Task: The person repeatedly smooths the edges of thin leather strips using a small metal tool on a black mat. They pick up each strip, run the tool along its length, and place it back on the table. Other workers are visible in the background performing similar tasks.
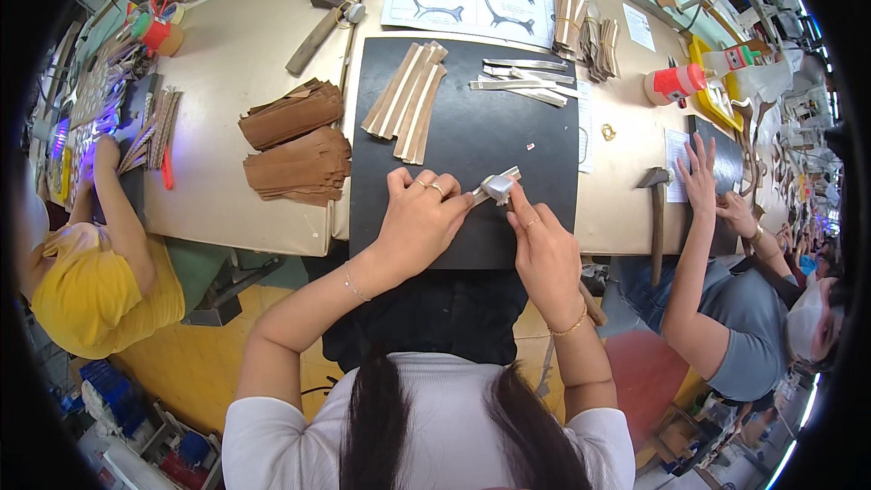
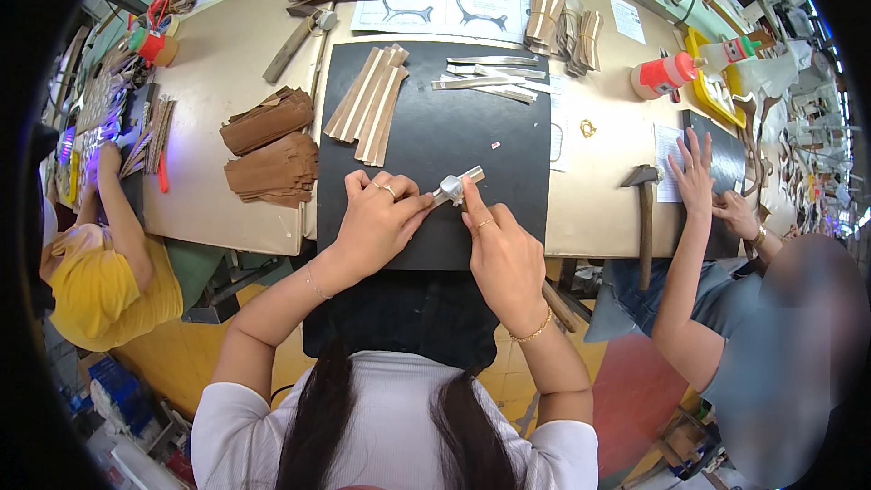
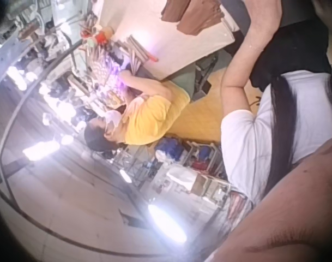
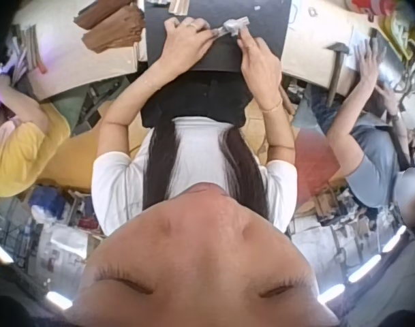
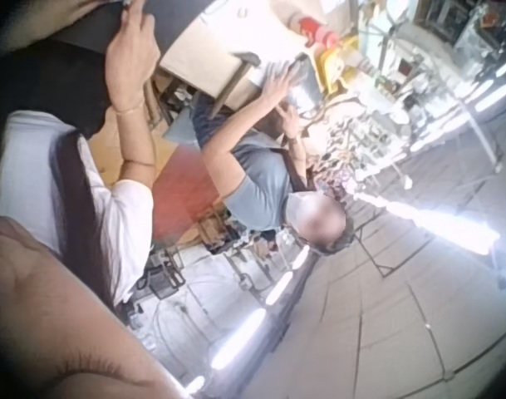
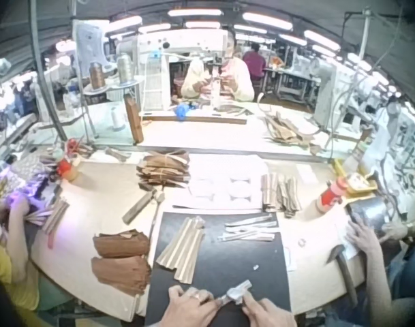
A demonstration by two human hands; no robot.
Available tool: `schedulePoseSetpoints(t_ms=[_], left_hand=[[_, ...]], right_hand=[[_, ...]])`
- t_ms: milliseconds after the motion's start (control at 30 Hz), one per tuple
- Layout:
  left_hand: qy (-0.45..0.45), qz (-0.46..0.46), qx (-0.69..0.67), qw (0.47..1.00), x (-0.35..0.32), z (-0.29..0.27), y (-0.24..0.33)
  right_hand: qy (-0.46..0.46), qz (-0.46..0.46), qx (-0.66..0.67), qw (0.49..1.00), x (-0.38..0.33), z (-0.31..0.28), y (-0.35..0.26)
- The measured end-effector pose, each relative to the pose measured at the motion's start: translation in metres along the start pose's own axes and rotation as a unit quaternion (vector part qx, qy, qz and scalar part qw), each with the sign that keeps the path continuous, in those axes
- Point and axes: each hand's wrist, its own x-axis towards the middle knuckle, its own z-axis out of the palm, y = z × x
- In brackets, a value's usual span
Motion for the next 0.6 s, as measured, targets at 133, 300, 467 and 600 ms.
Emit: schedulePoseSetpoints(t_ms=[133,300,467,600], left_hand=[[-0.015,0.051,0.096,0.994,-0.001,0.001,0.004],[-0.008,0.058,0.102,0.993,0.0,0.002,0.004],[0.02,0.053,0.102,0.993,0.017,0.021,0.007],[0.039,0.002,0.023,0.999,0.02,0.021,0.007]], right_hand=[[0.041,0.004,0.06,0.997,0.0,0.002,-0.007],[-0.018,0.009,0.014,1.0,-0.004,0.0,-0.006],[0.069,0.026,0.055,0.996,0.001,0.006,0.006],[0.036,0.046,0.005,0.998,0.008,0.009,0.013]])
